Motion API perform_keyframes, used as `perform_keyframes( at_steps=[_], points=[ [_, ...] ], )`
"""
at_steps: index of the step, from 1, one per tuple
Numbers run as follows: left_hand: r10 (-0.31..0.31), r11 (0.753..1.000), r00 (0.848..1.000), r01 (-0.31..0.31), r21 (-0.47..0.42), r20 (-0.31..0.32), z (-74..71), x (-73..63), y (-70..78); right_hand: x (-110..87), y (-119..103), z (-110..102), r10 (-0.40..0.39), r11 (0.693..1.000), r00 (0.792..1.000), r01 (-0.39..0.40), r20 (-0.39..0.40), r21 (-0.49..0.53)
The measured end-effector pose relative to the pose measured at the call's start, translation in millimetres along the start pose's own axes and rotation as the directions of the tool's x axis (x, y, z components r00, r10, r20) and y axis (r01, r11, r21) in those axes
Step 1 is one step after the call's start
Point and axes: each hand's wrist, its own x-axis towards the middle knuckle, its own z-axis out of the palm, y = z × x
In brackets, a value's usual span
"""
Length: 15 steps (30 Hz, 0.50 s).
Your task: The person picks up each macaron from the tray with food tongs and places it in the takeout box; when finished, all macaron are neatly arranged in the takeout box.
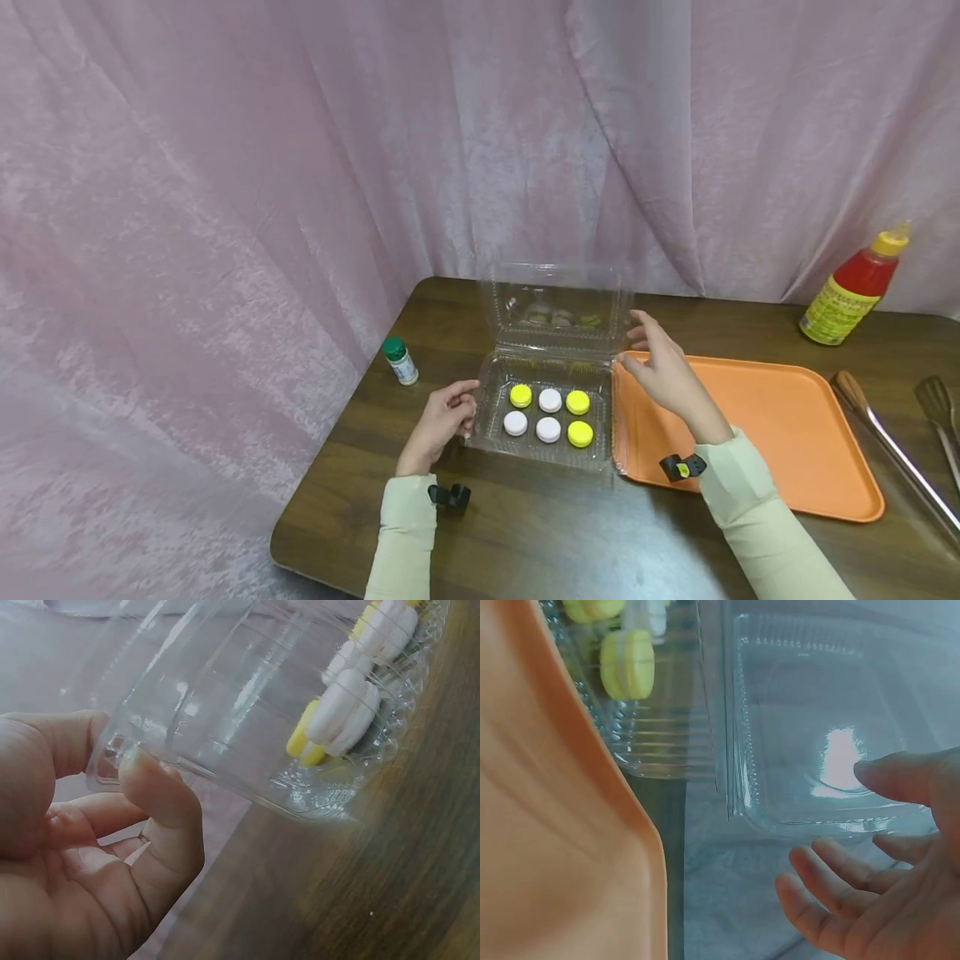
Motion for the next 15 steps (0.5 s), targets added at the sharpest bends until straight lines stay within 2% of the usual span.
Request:
perform_keyframes(
  at_steps=[9,15],
  points=[
    [0.021,1.0,1.0,-0.021,0.008,0.014,1.2,-0.1,0.9,-22.7,-5,0,-0.035,0.999,0.999,0.035,0.01,0.023],
    [0.013,1.0,1.0,-0.013,0.015,0.024,-0.7,0.8,2.9,-36.7,-12,5,-0.035,0.996,0.997,0.04,-0.065,0.08]
  ],
)
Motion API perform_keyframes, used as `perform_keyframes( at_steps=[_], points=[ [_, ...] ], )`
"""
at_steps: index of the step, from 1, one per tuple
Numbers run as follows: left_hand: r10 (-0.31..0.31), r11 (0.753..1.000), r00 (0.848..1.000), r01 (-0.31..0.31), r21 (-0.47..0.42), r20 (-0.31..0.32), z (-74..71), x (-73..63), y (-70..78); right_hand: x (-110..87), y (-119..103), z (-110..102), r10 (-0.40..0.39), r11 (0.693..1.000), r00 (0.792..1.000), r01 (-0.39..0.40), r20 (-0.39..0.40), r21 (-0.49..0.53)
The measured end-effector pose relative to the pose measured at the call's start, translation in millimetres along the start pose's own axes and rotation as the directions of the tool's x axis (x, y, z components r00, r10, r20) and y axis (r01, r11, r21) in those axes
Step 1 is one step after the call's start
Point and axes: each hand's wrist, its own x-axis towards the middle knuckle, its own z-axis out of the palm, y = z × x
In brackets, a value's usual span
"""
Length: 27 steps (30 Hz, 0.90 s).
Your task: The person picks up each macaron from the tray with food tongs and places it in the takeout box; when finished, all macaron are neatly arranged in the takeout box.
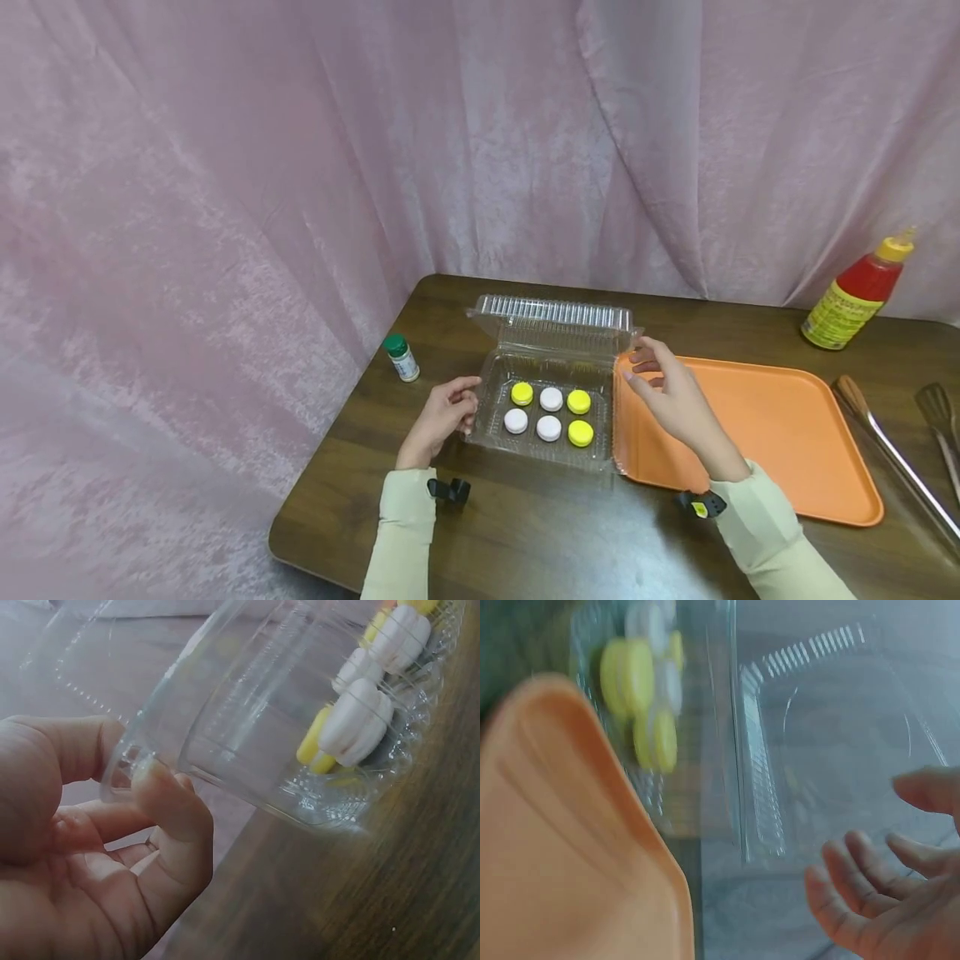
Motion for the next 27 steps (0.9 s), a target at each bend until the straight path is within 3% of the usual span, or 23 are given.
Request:
perform_keyframes(
  at_steps=[5,9,17,19,24,27],
  points=[
    [-0.012,1.0,1.0,0.012,-0.004,-0.02,2.4,-1.1,3.4,-14.5,-8,5,0.039,0.993,0.997,-0.031,-0.069,0.11],
    [-0.017,1.0,0.997,0.017,-0.01,-0.081,5.0,-5.9,5.6,-23.8,-12,9,0.076,0.963,0.994,-0.052,-0.08,0.265],
    [-0.036,0.999,0.987,0.036,-0.003,-0.154,6.9,-22.9,14.7,-41.6,-13,13,0.108,0.809,0.994,-0.077,-0.019,0.583],
    [-0.036,0.999,0.987,0.034,-0.013,-0.159,6.1,-27.2,17.6,-45.8,-13,14,0.133,0.798,0.991,-0.106,-0.003,0.594],
    [-0.019,0.999,0.99,0.013,-0.041,-0.143,4.7,-34.5,22.6,-54.2,-16,18,0.205,0.814,0.979,-0.18,0.018,0.552],
    [-0.009,0.998,0.991,0.001,-0.058,-0.134,5.8,-38.4,23.9,-58.3,-16,21,0.222,0.796,0.975,-0.197,0.026,0.572]
  ],
)
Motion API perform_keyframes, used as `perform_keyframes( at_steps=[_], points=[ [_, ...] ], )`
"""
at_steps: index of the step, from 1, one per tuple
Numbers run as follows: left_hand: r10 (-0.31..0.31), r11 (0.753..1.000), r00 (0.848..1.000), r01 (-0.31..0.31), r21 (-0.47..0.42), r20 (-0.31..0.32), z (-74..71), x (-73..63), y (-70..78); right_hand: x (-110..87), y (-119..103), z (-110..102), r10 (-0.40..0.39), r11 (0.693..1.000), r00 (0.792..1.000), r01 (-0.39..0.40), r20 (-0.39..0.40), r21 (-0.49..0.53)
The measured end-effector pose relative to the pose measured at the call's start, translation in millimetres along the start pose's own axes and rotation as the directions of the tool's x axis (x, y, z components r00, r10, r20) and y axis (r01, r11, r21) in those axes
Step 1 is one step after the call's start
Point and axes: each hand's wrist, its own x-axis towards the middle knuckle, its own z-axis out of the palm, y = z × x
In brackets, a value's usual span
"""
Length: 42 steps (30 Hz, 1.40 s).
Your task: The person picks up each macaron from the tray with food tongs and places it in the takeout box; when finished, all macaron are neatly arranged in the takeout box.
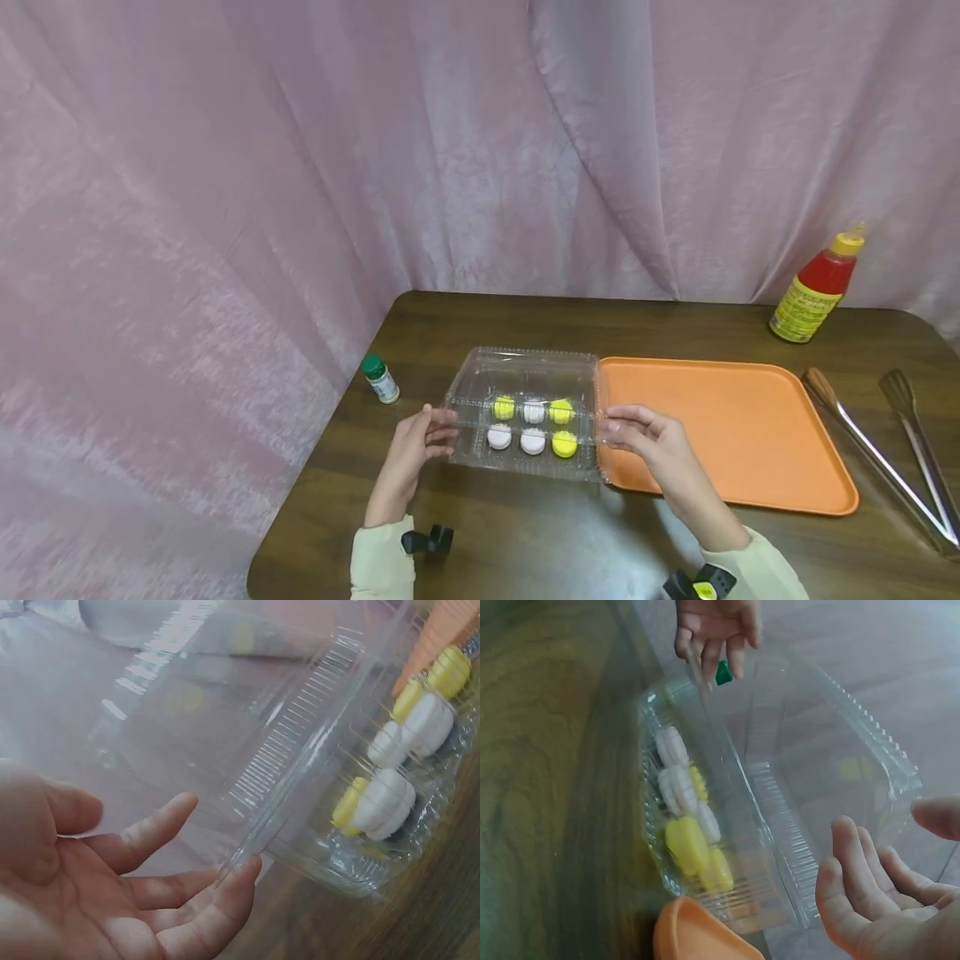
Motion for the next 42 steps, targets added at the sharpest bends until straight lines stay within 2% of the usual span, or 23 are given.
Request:
perform_keyframes(
  at_steps=[7,13,16,27,31,35,39,42],
  points=[
    [-0.015,1.0,1.0,0.015,-0.005,0.004,1.9,-13.1,-3.1,-11.7,8,5,0.0,0.998,1.0,0.002,-0.019,0.07],
    [0.017,1.0,1.0,-0.017,-0.02,-0.008,2.4,-14.8,-4.1,-12.6,14,7,-0.018,0.999,0.999,0.02,-0.037,0.037],
    [0.022,0.999,1.0,-0.022,-0.024,-0.013,1.7,-14.1,-4.0,-11.7,15,8,-0.004,1.0,0.999,0.004,-0.051,0.003],
    [0.042,0.999,0.999,-0.042,-0.026,-0.011,0.4,-15.1,-12.4,-14.4,19,7,0.143,0.986,0.986,-0.149,-0.089,-0.071],
    [0.03,0.999,0.999,-0.031,-0.026,-0.015,0.0,-17.5,-17.1,-15.5,22,6,0.189,0.978,0.978,-0.195,-0.085,-0.075],
    [0.017,0.999,1.0,-0.018,-0.034,-0.018,0.6,-18.9,-21.2,-17.9,26,6,0.231,0.967,0.972,-0.235,-0.047,-0.097],
    [0.018,0.999,1.0,-0.019,-0.049,-0.023,2.2,-17.2,-24.1,-20.6,30,5,0.272,0.946,0.961,-0.258,0.05,-0.195],
    [0.031,0.998,0.999,-0.032,-0.054,-0.021,3.8,-16.1,-24.7,-20.7,31,4,0.274,0.944,0.955,-0.246,0.11,-0.221]
  ],
)
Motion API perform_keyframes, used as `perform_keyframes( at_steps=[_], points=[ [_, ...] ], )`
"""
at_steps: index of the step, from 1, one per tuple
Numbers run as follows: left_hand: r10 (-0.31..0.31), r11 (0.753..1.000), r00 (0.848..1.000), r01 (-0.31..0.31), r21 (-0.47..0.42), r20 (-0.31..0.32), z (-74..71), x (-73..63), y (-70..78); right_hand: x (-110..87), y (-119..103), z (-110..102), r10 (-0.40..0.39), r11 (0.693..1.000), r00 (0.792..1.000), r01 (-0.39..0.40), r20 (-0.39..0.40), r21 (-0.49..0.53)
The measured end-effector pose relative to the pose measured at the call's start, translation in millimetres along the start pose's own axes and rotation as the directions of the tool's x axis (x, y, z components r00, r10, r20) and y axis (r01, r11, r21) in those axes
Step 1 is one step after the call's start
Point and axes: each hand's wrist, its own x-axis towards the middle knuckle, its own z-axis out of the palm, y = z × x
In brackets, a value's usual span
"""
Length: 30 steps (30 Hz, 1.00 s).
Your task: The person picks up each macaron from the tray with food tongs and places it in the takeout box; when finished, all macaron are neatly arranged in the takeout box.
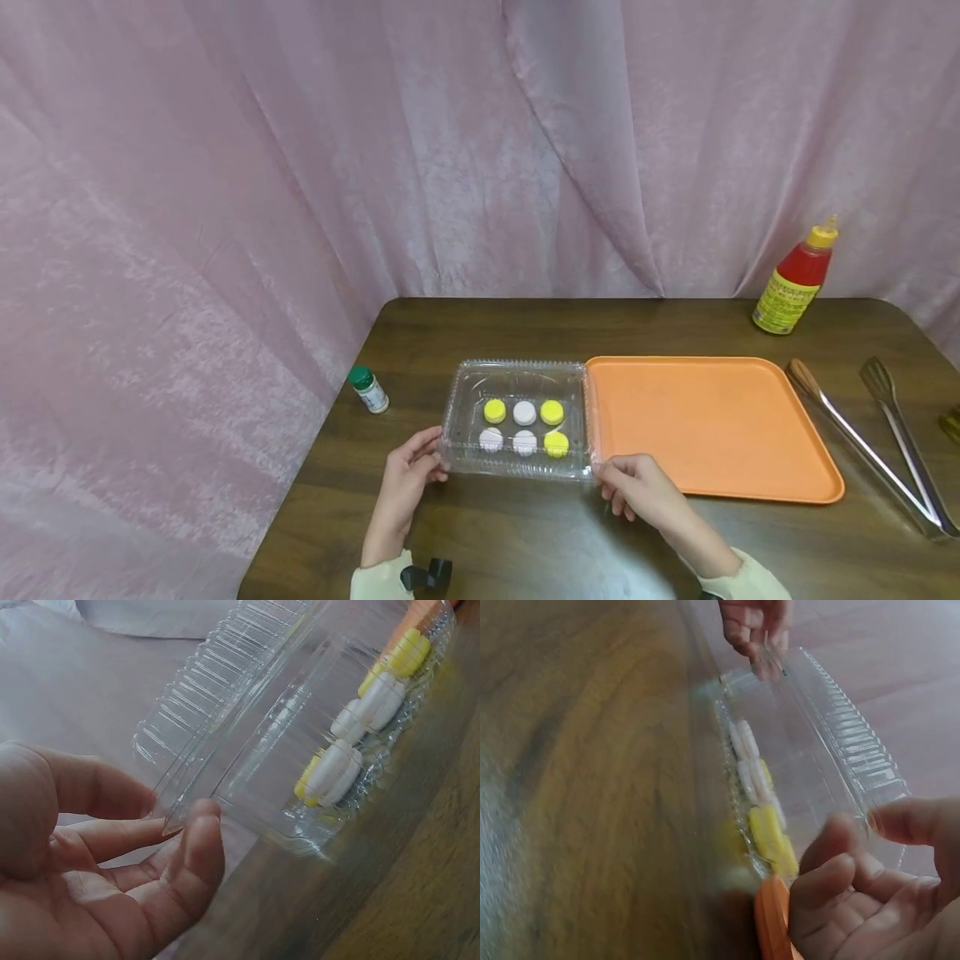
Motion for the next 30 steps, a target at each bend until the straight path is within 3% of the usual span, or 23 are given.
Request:
perform_keyframes(
  at_steps=[11,16,22,26,28,30],
  points=[
    [0.001,1.0,1.0,-0.001,0.017,0.013,-1.3,3.2,4.4,3.9,1,7,-0.043,0.994,0.999,0.045,-0.019,0.1],
    [-0.005,0.999,1.0,0.005,0.038,0.014,-4.6,3.7,3.6,4.9,4,12,-0.026,0.991,0.999,0.03,-0.035,0.132],
    [0.0,0.997,1.0,-0.001,0.077,0.018,-8.4,4.8,4.2,5.4,1,12,-0.037,0.991,0.999,0.038,-0.015,0.132],
    [0.01,0.992,1.0,-0.012,0.127,0.018,-8.6,7.7,10.6,5.6,-3,9,-0.055,0.997,0.998,0.054,0.007,0.053],
    [0.026,0.983,1.0,-0.028,0.183,0.013,-7.6,9.7,15.4,5.9,-7,7,-0.078,0.995,0.996,0.076,-0.035,-0.066],
    [0.062,0.962,0.998,-0.06,0.267,0.0,-6.4,12.6,21.6,7.0,-13,4,-0.126,0.97,0.985,0.099,-0.114,-0.222]
  ],
)
